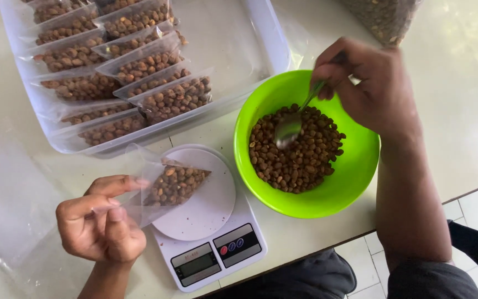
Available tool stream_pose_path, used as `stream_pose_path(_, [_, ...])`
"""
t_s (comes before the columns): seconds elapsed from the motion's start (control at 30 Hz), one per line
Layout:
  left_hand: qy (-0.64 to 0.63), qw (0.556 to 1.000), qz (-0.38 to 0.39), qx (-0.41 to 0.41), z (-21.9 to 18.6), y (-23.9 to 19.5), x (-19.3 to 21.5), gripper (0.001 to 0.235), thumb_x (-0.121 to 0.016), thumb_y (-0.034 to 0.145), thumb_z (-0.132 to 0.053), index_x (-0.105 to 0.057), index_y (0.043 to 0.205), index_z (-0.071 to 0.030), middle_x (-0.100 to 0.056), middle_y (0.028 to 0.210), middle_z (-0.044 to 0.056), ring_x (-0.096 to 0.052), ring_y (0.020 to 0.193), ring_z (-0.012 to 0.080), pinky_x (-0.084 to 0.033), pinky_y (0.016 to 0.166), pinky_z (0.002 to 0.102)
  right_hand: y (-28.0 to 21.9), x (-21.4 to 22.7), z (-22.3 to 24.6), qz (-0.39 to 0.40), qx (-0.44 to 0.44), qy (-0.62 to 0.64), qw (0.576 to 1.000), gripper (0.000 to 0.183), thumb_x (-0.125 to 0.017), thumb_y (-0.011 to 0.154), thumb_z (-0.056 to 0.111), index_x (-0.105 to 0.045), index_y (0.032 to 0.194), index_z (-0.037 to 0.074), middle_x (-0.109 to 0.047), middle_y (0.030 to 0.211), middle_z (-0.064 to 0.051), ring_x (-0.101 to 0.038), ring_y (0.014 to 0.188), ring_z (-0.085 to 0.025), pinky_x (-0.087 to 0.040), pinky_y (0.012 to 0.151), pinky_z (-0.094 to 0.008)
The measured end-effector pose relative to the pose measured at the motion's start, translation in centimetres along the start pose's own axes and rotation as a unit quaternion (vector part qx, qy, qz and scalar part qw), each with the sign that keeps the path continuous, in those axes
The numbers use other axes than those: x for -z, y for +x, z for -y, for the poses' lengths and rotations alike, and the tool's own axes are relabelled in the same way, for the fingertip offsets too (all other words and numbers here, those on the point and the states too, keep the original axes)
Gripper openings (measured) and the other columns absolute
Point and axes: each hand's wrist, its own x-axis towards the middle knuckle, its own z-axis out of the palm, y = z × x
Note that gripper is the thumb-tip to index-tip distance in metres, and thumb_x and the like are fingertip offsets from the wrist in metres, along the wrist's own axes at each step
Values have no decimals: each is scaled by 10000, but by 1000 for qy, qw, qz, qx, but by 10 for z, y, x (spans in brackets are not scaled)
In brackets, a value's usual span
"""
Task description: The person scoops nuts from a green bowl into small plastic bags placed on a digital scale. They adjust the amount by adding or removing nuts until the target weight is reached, then move the filled bag to a tray. The process repeats for multiple bags.
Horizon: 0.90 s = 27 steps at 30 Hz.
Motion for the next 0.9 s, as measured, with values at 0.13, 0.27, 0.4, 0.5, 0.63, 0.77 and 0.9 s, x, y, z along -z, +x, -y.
stream_pose_path(0.13, [-1,1000,15,-2,-2,1,-1,197,-457,992,-154,-354,935,4,-513,659,253,-686,664,454,-523,622,442,-8,4,-5,-84,16,-11,996,195,-581,1166,-172,-604,1005,-64,-722,841,-127,-705,710,-174,-545,670,-252])
stream_pose_path(0.27, [-17,1000,7,-20,-2,1,-3,215,-473,989,-181,-362,933,-7,-567,712,320,-669,654,417,-523,639,425,-9,6,-7,-76,72,-20,994,240,-530,1202,66,-572,1014,-76,-728,855,-138,-699,709,-190,-521,650,-264])
stream_pose_path(0.4, [-17,999,6,-43,-1,3,-4,204,-468,984,-168,-365,923,-3,-559,685,316,-657,618,412,-533,623,446,-1,1,-3,16,65,-12,998,167,-575,1152,5,-607,992,-34,-735,817,-75,-701,697,-130,-539,671,-247])
stream_pose_path(0.5, [-19,999,6,-41,-2,3,-5,181,-450,976,-150,-362,925,0,-559,686,323,-663,626,413,-525,630,442,7,-5,-3,88,-15,-22,996,116,-577,1105,86,-622,1007,44,-729,739,0,-719,656,-78,-523,663,-225])
stream_pose_path(0.63, [-9,999,20,-26,-5,3,-3,188,-448,985,-160,-357,938,-2,-577,723,329,-666,647,416,-541,650,446,12,-3,-6,121,-102,-48,986,124,-621,1086,175,-657,995,98,-750,687,14,-573,462,-61,-425,496,-244])
stream_pose_path(0.77, [-3,999,34,-25,-7,5,-3,204,-457,1011,-170,-362,946,-2,-576,717,305,-678,659,409,-550,649,436,11,0,-9,115,-115,28,986,131,-593,1091,96,-634,984,32,-751,720,-72,-718,589,-119,-558,561,-250])
stream_pose_path(0.9, [-4,999,41,-11,-9,3,-1,194,-466,1002,-160,-363,957,-2,-572,722,296,-687,688,423,-549,669,449,8,3,-23,86,-70,127,986,168,-518,1144,47,-549,1002,-36,-725,816,-179,-730,668,-194,-588,619,-264])
